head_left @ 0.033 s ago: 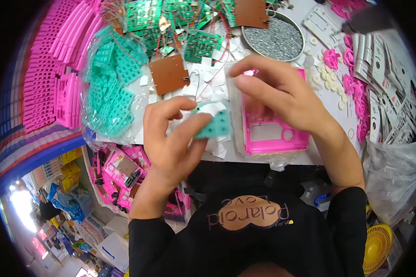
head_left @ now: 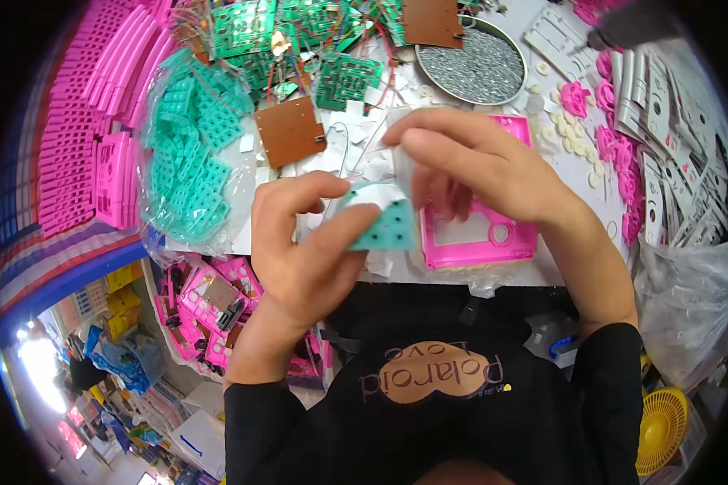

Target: Assembling small electronic components into plastic housings using an electric screwdriver.

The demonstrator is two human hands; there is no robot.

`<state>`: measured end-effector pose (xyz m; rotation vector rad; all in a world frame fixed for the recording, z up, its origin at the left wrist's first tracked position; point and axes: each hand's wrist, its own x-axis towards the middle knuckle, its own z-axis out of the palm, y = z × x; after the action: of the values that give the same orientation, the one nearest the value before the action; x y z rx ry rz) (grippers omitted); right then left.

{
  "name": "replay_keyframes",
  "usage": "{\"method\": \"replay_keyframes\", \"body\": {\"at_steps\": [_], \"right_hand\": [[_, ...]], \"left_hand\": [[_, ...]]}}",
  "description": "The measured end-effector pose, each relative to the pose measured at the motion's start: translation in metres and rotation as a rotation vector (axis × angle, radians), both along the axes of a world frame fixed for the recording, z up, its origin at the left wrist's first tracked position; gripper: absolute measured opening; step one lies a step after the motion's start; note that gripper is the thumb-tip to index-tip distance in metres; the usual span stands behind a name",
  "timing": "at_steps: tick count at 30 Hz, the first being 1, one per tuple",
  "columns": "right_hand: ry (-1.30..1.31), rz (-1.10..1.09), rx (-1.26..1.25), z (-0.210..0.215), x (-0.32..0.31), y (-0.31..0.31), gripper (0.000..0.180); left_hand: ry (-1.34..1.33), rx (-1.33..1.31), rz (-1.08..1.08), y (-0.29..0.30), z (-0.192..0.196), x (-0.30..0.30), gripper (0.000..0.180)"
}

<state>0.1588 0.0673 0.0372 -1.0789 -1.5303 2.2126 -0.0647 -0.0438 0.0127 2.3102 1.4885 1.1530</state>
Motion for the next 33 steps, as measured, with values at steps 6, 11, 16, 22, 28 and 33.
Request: {"method": "replay_keyframes", "body": {"at_steps": [6,11,16,22,28,33], "right_hand": [[0.102,-0.049,0.663,-0.009,0.021,0.003,0.029],[-0.055,0.109,0.912,-0.02,0.045,0.0,0.027],[-0.242,0.178,1.249,-0.05,0.037,0.006,0.029],[-0.267,0.252,1.08,-0.047,0.035,0.008,0.029],[-0.233,0.252,1.076,-0.043,0.036,0.009,0.029],[-0.341,0.172,1.262,-0.042,0.035,-0.006,0.031]], "left_hand": [[0.006,-0.005,-0.071,0.012,0.007,0.013,0.052],[-0.097,-0.092,0.083,0.004,-0.012,-0.012,0.042],[-0.107,-0.151,0.096,-0.002,-0.017,-0.009,0.035],[-0.094,-0.136,0.125,-0.002,-0.024,-0.016,0.031],[-0.127,-0.141,0.116,0.0,-0.026,-0.013,0.029],[-0.125,-0.173,0.071,0.001,-0.026,-0.008,0.025]]}}
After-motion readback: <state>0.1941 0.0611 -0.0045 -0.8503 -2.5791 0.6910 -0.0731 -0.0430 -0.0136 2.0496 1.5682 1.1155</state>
